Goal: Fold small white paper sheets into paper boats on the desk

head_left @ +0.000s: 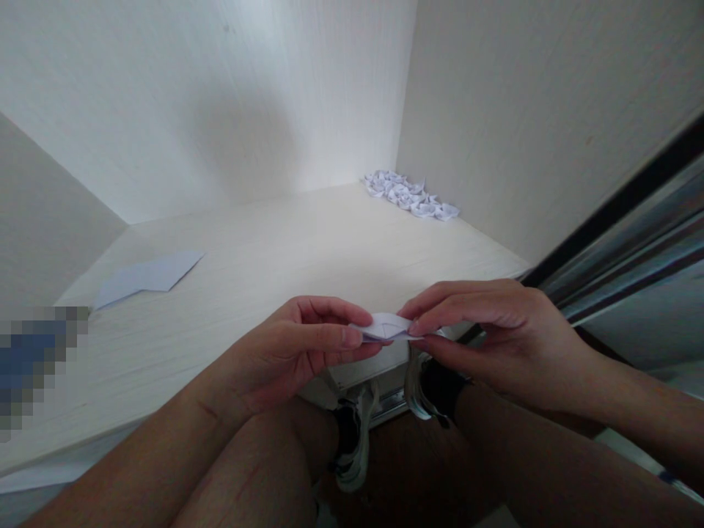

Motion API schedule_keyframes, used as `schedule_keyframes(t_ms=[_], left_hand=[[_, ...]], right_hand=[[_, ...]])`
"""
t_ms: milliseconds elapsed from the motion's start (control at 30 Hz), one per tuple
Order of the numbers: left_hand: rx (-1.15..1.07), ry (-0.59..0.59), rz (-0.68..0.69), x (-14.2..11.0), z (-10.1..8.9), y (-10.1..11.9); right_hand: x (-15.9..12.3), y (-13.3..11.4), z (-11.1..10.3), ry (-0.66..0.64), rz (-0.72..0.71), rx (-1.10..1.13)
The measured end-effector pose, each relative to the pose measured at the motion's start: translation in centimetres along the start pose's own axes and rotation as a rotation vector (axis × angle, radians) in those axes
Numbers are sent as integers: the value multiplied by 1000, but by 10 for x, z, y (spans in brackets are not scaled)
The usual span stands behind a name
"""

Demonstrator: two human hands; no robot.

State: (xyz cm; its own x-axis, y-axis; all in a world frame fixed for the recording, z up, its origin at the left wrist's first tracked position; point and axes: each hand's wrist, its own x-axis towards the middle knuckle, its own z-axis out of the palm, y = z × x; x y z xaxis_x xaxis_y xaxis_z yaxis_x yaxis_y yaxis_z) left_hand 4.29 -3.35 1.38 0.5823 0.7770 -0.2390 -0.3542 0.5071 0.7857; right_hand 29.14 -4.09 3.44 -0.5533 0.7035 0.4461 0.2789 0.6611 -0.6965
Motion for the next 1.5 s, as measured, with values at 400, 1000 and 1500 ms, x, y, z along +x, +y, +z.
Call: schedule_keyframes(t_ms=[400,1000,1500], left_hand=[[90,-43,151,-4,-2,-4],[197,-11,570,-6,7,-7],[124,-229,505,-4,-5,-12]], right_hand=[[1,-9,6,103,76,136],[5,-18,12,196,-86,166],[3,-24,15,151,173,467]])
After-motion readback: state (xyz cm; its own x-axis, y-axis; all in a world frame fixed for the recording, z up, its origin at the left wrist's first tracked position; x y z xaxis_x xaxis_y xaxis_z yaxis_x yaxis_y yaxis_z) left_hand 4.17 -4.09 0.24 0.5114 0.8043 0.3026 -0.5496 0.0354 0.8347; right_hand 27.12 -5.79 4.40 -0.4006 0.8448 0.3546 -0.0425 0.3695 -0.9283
